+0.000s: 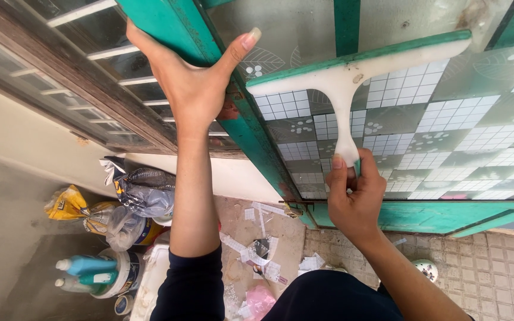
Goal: Applying a decorative frosted film to a glass door using a squeegee and water spray.
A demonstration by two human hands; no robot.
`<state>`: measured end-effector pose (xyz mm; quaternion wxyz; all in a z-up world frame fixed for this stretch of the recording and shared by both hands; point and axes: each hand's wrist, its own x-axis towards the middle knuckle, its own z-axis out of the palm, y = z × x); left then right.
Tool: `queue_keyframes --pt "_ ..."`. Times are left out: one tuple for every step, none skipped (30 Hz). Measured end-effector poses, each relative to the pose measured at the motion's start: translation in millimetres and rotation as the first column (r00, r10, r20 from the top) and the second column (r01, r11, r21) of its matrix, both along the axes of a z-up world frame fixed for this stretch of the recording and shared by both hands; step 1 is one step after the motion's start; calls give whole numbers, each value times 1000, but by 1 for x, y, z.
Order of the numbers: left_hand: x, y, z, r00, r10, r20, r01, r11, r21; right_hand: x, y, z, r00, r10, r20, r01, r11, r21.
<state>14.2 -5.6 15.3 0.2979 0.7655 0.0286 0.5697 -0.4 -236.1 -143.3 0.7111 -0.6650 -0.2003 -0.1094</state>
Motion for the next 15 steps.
queue_keyframes --pt "0 1 -2 1000 -3 1 3 1000 1 -2 -1 3 1000 -3 1 3 1000 1" --pt "1 2 -3 999 -44 24 44 999 21 -3 -1 6 1000 2 3 -2 1000 14" --pt "1 3 -4 995 -86 47 84 996 42 -5 -2 10 1000 7 4 -7 1000 27" --pt "1 1 -2 995 -86 46 84 996 42 -6 -1 12 1000 7 4 -7 1000 27" --pt "1 -1 0 997 -72 33 72 997 10 -6 -1 15 1000 18 16 -18 999 45" --pt "1 -3 2 998 -59 21 60 998 -21 -7 0 18 999 27 30 -29 998 63" --pt "0 -3 2 998 -60 23 60 998 -21 -7 2 17 999 27 32 -29 998 63" --pt "1 -3 2 999 -50 12 50 998 -25 -6 4 17 999 23 35 -26 997 77" --pt "1 -3 3 999 -40 0 40 999 -30 -5 5 16 999 20 38 -23 995 92" --pt "1 -4 4 999 -42 2 42 999 -31 -5 6 17 999 18 40 -22 996 90" --pt "1 -5 5 1000 -24 -3 24 999 -29 -5 7 19 999 8 31 -11 995 94" --pt "1 -6 6 1000 -7 -14 7 1000 -26 -6 8 20 1000 -3 18 1 995 100" --pt "2 -4 3 1000 -9 -17 9 1000 -25 -6 8 23 1000 -5 14 3 995 100" --pt "3 -1 1 1000 -30 -5 30 999 -13 -6 8 26 999 4 47 -9 995 101" --pt "3 1 0 999 -51 7 51 999 0 -6 8 30 997 13 81 -21 995 100"
